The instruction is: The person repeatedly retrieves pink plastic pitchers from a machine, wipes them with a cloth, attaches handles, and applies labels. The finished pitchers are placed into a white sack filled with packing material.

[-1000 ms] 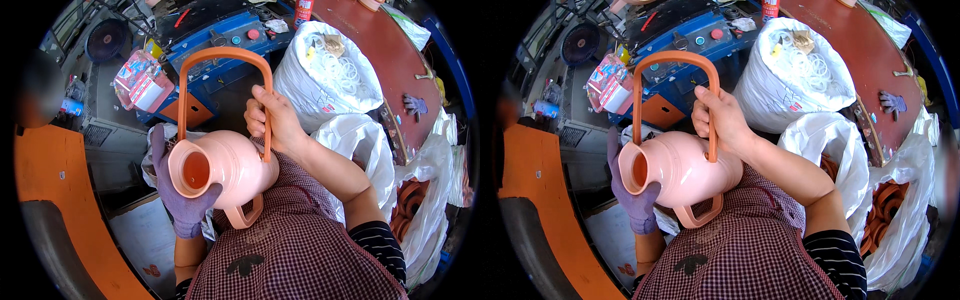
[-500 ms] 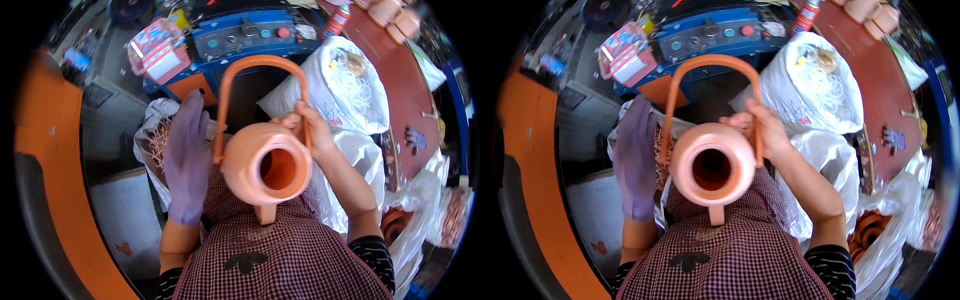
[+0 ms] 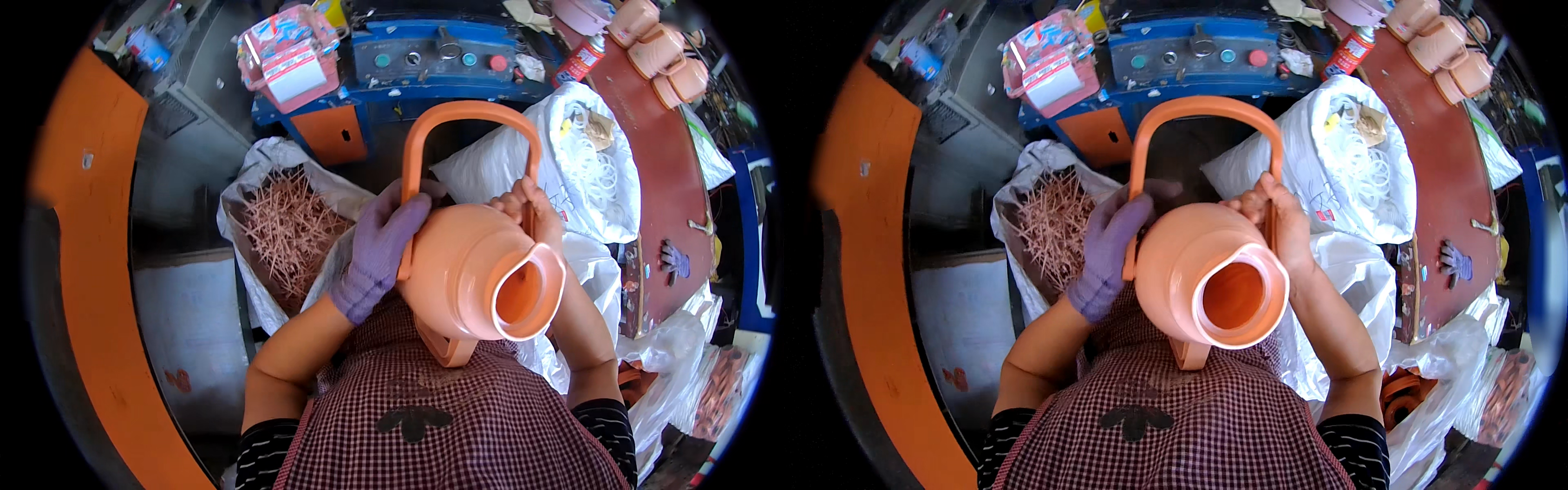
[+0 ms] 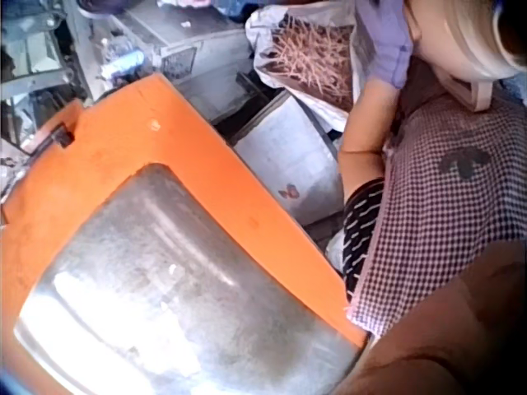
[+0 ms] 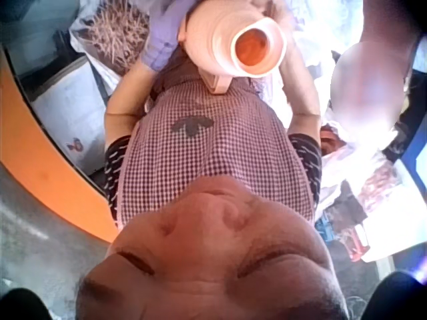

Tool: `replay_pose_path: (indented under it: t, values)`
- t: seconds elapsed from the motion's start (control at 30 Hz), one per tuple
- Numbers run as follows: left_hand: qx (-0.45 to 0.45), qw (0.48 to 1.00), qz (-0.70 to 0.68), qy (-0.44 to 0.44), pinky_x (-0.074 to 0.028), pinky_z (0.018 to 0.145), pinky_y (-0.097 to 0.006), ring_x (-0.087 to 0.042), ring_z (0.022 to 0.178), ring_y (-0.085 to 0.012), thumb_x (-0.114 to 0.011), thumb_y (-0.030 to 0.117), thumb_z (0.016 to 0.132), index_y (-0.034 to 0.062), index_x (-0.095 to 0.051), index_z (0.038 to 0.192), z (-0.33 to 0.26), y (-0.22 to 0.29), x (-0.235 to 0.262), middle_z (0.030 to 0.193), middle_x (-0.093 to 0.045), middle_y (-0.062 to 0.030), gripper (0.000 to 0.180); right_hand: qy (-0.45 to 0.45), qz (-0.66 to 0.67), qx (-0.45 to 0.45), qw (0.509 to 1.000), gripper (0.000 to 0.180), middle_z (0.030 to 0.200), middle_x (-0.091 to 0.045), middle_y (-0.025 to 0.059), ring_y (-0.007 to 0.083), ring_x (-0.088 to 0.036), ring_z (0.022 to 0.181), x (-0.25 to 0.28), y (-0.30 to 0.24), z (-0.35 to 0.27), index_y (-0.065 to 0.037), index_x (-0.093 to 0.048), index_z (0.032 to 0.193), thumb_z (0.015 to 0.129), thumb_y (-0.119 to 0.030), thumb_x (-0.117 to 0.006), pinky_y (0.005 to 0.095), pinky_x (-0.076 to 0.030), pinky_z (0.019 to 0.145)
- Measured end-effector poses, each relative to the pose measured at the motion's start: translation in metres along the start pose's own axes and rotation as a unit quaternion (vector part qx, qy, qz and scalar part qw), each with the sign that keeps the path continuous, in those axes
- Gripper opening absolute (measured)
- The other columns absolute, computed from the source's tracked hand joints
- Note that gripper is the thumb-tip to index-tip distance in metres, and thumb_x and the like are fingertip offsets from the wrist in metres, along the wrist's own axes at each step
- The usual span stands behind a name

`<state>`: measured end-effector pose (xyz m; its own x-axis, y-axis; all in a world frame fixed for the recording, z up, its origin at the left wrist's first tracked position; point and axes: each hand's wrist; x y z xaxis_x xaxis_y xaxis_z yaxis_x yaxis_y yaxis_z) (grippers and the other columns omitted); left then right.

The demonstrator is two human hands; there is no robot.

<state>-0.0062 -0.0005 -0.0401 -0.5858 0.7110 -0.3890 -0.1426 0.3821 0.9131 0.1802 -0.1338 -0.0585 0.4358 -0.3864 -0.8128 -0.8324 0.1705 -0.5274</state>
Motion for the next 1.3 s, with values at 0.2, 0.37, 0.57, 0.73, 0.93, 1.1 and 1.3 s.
replay_pose_path:
  t: [0.2,0.37,0.57,0.73,0.93,1.1,1.3]
  values:
    - [-0.297,0.812,0.496,0.081,-0.047,0.083,-0.029,-0.059,0.089,-0.0197,-0.047,0.022,0.097,0.0014,-0.057,0.116,-0.007,0.021,0.003,0.099,-0.061,-0.0063,0.030,0.128,-0.402,0.172,0.890,0.020,0.083,-0.057,0.0046,0.0126,-0.054,0.076,0.028,-0.008,0.002,-0.005,-0.057,0.096,0.099,-0.024,-0.051,0.0283,-0.046,0.072]
    - [-0.200,0.966,-0.158,-0.038,-0.051,0.095,-0.043,-0.059,0.112,-0.0267,-0.041,0.040,0.101,0.0035,-0.045,0.130,0.011,0.065,0.007,0.118,-0.061,-0.0158,0.047,-0.154,-0.541,0.113,0.819,0.033,0.093,-0.058,0.0086,0.0162,-0.064,0.073,-0.025,-0.023,-0.084,-0.004,-0.059,0.106,0.088,-0.029,-0.069,0.0325,-0.052,0.062]
    - [-0.291,0.955,0.039,0.043,-0.038,0.105,-0.036,-0.056,0.115,-0.0235,-0.053,0.034,0.096,-0.0048,-0.055,0.125,0.101,0.032,-0.029,0.122,-0.061,-0.0154,0.049,0.144,-0.697,0.379,0.591,0.025,0.091,-0.065,0.0116,0.0263,-0.067,0.075,0.005,-0.066,-0.124,-0.005,-0.064,0.106,0.085,-0.016,-0.068,0.0367,-0.052,0.066]
    - [-0.111,0.961,0.252,0.029,-0.043,0.098,-0.030,-0.058,0.109,-0.0178,-0.059,0.019,0.092,-0.0002,-0.065,0.115,0.106,0.013,-0.058,0.115,-0.065,-0.0104,0.030,0.375,-0.594,0.512,0.494,0.022,0.072,-0.066,0.0071,0.0139,-0.064,0.057,0.062,-0.183,-0.160,0.004,-0.059,0.102,0.093,-0.015,-0.063,0.0267,-0.048,0.050]
    - [0.094,0.978,0.178,-0.062,-0.050,0.090,-0.032,-0.062,0.100,-0.0178,-0.064,0.021,0.091,-0.0010,-0.063,0.113,0.054,-0.089,0.011,0.110,-0.066,-0.0088,0.031,0.574,-0.621,0.434,0.310,0.039,0.074,-0.062,0.0282,0.0463,-0.061,0.074,0.115,-0.300,-0.185,0.006,-0.055,0.088,0.094,-0.033,-0.057,0.0508,-0.048,0.067]
    - [0.184,0.971,0.135,0.070,-0.050,0.087,-0.029,-0.063,0.094,-0.0175,-0.063,0.023,0.092,-0.0020,-0.064,0.109,0.003,-0.092,0.043,0.103,-0.066,-0.0075,0.031,0.600,-0.667,0.354,0.264,0.045,0.078,-0.063,0.0299,0.0483,-0.062,0.077,0.161,-0.345,-0.160,0.006,-0.054,0.086,0.094,-0.038,-0.055,0.0530,-0.048,0.071]
    - [0.191,0.971,0.107,0.098,-0.049,0.081,-0.028,-0.060,0.091,-0.0142,-0.058,0.024,0.094,-0.0012,-0.066,0.106,-0.019,-0.084,0.049,0.101,-0.066,-0.0073,0.029,0.487,-0.647,0.423,0.407,0.031,0.112,-0.061,0.0302,0.0400,-0.061,0.107,0.208,-0.413,-0.059,0.005,-0.052,0.110,0.091,-0.019,-0.057,0.0470,-0.047,0.087]
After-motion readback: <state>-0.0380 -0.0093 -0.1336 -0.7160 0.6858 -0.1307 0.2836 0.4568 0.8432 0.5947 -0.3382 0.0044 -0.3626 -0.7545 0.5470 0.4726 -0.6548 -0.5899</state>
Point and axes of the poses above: each hand's wrist, its own z-axis towards the middle knuckle, its own x-axis out of the back of the hand, y = z × x
